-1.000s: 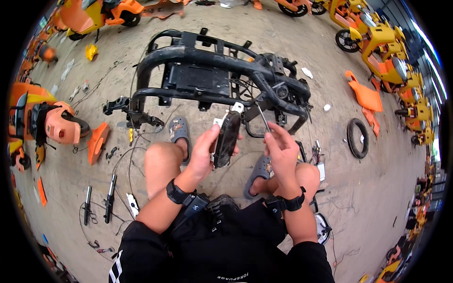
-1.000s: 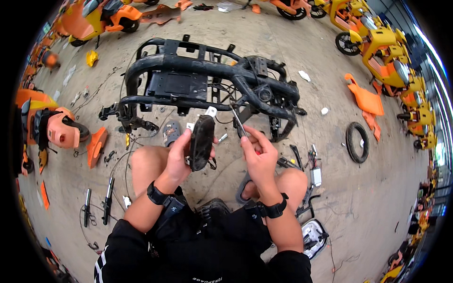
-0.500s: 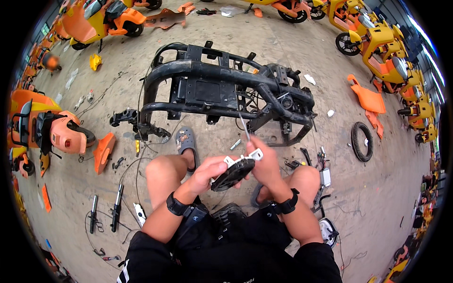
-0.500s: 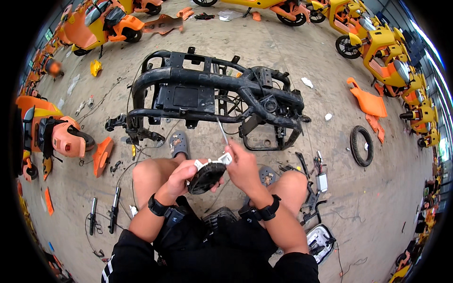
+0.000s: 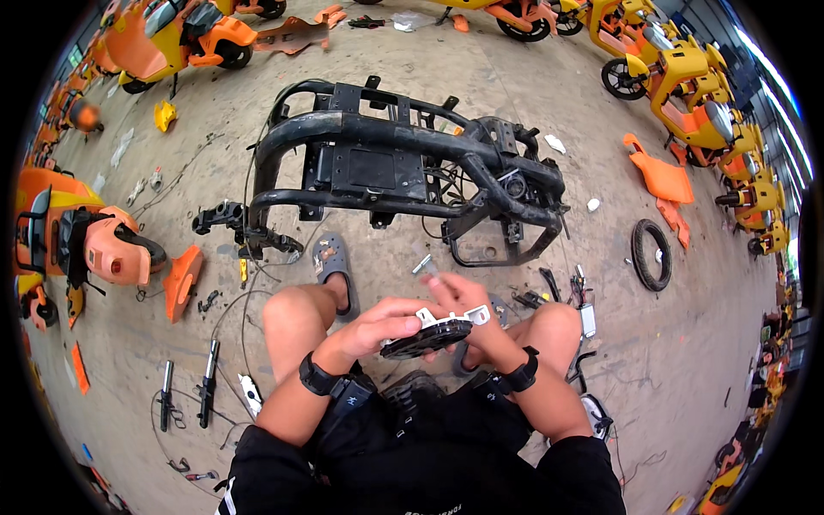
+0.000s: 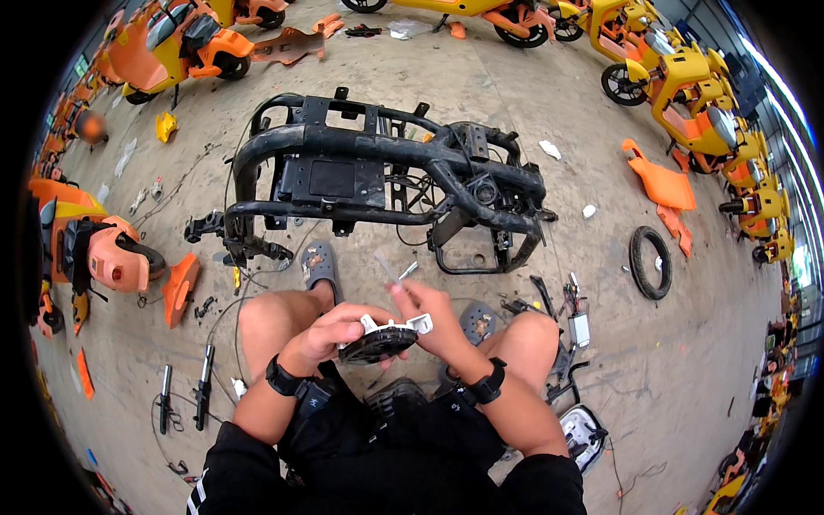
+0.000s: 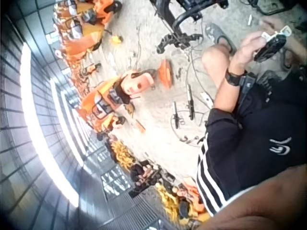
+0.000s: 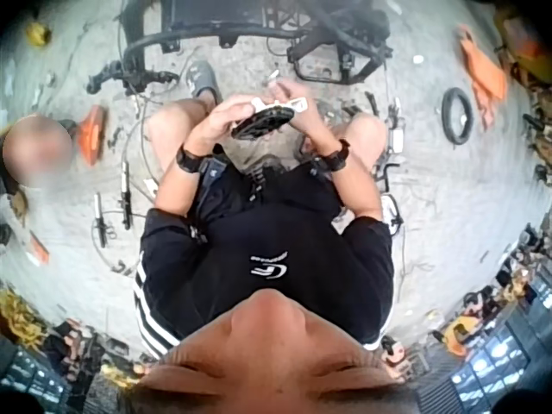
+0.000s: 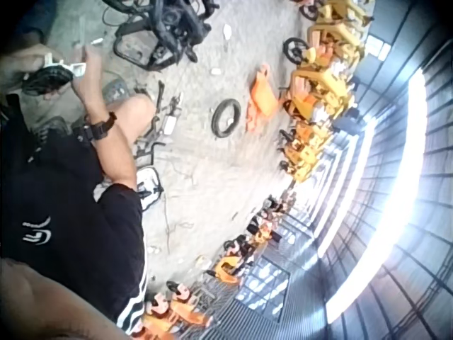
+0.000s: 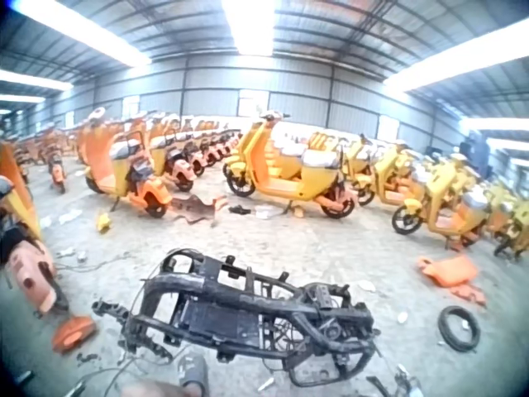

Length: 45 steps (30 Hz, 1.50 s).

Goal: The person unscrews and removes a metal bracket from a plastic motorcycle component using a screwdriver.

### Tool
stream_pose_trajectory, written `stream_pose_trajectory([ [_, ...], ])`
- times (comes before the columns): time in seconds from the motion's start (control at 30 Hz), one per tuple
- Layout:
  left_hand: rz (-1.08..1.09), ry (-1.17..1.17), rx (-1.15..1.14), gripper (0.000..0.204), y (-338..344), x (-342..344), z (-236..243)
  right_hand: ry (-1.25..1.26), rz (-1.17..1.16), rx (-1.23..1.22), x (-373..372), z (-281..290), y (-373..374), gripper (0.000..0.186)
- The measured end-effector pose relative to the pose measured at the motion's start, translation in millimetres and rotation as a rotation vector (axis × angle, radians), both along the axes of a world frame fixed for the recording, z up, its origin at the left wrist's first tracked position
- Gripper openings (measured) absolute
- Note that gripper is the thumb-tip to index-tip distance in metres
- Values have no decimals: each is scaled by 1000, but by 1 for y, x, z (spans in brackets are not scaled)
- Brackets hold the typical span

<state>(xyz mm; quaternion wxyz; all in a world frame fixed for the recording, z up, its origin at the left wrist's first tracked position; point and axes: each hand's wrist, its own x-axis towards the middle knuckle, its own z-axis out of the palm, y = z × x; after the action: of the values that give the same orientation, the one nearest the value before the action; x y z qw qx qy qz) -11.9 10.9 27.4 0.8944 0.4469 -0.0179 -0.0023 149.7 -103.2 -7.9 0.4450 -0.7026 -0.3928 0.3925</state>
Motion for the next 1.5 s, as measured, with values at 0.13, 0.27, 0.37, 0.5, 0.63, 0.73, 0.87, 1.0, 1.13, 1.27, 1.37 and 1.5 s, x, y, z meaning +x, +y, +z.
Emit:
stream_pose_trajectory([
  [0.13, 17, -10, -9, 54, 0, -4, 0, -135, -387, 569, 1, 13, -3, 31],
  [0.27, 18, 12, 39, 62, 0, 2, -2, -120, 85, -97, 18, -7, 8, 35],
  [0.37, 24, 13, 42, 62, 1, -1, -3, -120, 39, 29, 6, -2, -4, 34],
  [0.5, 23, -6, 6, 59, 0, 0, 0, -94, -119, 49, 7, 13, -1, 33],
  [0.63, 21, -11, -1, 57, -1, 1, -4, 39, -137, 67, 10, 11, -1, 33],
  [0.73, 14, -15, 8, 56, -1, 2, -5, 59, -141, 76, 11, 10, -1, 33],
  [0.87, 19, -14, 17, 55, 0, 1, -6, 71, -182, 132, 9, 15, -2, 30],
  [1.0, 22, -4, -30, 55, -1, 2, -8, -132, -458, 573, 5, 12, 4, 29],
  [1.13, 57, -19, -82, 57, 0, 2, -9, -238, -247, 268, 9, -2, -2, 27],
  [1.27, 139, 3, -161, 61, 0, 2, -14, -243, -11, -46, 11, -3, -11, 22],
  [1.37, 236, 61, -329, 62, 0, 2, -11, -205, -126, 23, 10, 2, -8, 25],
  [1.5, 318, -21, -438, 59, 3, 9, -7, -72, -350, 200, 16, 14, -11, 26],
])
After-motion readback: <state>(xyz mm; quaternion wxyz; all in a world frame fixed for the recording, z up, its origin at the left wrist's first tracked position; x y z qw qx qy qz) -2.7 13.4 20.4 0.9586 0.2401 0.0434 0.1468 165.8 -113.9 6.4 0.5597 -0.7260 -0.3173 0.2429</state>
